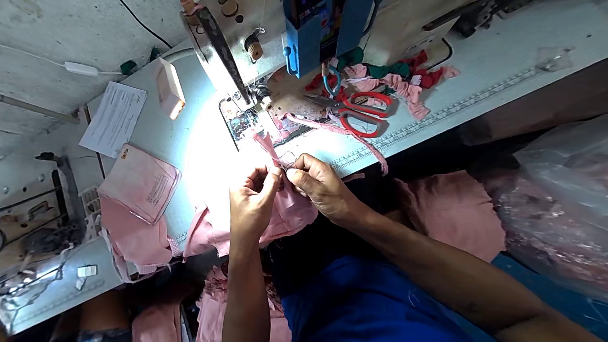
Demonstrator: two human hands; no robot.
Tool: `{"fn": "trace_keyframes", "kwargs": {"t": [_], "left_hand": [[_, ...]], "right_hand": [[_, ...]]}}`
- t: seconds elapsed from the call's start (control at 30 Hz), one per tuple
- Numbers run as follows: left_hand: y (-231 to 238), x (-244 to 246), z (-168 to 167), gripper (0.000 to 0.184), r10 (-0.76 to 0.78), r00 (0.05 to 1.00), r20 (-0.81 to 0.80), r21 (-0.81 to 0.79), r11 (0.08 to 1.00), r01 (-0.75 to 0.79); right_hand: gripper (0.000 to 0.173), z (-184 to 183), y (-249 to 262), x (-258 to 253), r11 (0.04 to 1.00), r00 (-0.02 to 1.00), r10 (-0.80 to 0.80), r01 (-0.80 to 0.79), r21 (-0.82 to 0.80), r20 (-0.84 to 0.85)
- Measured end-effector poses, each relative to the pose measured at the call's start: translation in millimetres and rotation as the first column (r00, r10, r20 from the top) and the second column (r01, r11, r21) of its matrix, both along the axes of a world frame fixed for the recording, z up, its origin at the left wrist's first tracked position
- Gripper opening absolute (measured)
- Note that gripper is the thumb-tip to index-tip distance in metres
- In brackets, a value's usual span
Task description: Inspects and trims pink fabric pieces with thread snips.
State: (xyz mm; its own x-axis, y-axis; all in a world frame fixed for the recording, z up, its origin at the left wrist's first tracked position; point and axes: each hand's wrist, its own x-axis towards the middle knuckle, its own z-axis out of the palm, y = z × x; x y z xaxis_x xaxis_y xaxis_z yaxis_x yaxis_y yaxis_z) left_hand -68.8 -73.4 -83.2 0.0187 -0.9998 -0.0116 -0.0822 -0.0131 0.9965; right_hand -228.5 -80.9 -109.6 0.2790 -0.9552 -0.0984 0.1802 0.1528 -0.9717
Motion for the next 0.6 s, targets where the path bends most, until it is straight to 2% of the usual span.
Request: {"fn": "trace_keyframes", "kwargs": {"t": [0.1, 0.2, 0.4, 0.6], "left_hand": [[0.2, -1.7, 0.7, 0.01, 0.007, 1.0, -0.02, 0.0, 1.0, -0.007], [-0.4, -3.4, 1.3, 0.009, 0.009, 0.999, -0.031, -0.004, 1.0, -0.009], [-0.2, -1.5, -0.5, 0.008, -0.004, 0.999, -0.042, -0.02, 1.0, 0.003], [0.0, -2.3, -1.8, 0.009, -0.004, 1.0, -0.004, -0.04, 0.999, 0.004]], "right_hand": [[0.012, 2.3, 2.7, 0.7, 0.997, 0.994, -0.044, 0.037, -0.064, -0.104], [0.013, 0.1, 4.1, 2.5, 0.99, 0.988, -0.082, 0.066, -0.125, -0.131], [0.014, 0.6, 1.8, -0.3, 0.999, 0.997, -0.027, 0.024, -0.044, -0.07], [0.013, 9.0, 2.6, -3.5, 0.993, 0.947, -0.068, 0.034, -0.112, -0.313]]}}
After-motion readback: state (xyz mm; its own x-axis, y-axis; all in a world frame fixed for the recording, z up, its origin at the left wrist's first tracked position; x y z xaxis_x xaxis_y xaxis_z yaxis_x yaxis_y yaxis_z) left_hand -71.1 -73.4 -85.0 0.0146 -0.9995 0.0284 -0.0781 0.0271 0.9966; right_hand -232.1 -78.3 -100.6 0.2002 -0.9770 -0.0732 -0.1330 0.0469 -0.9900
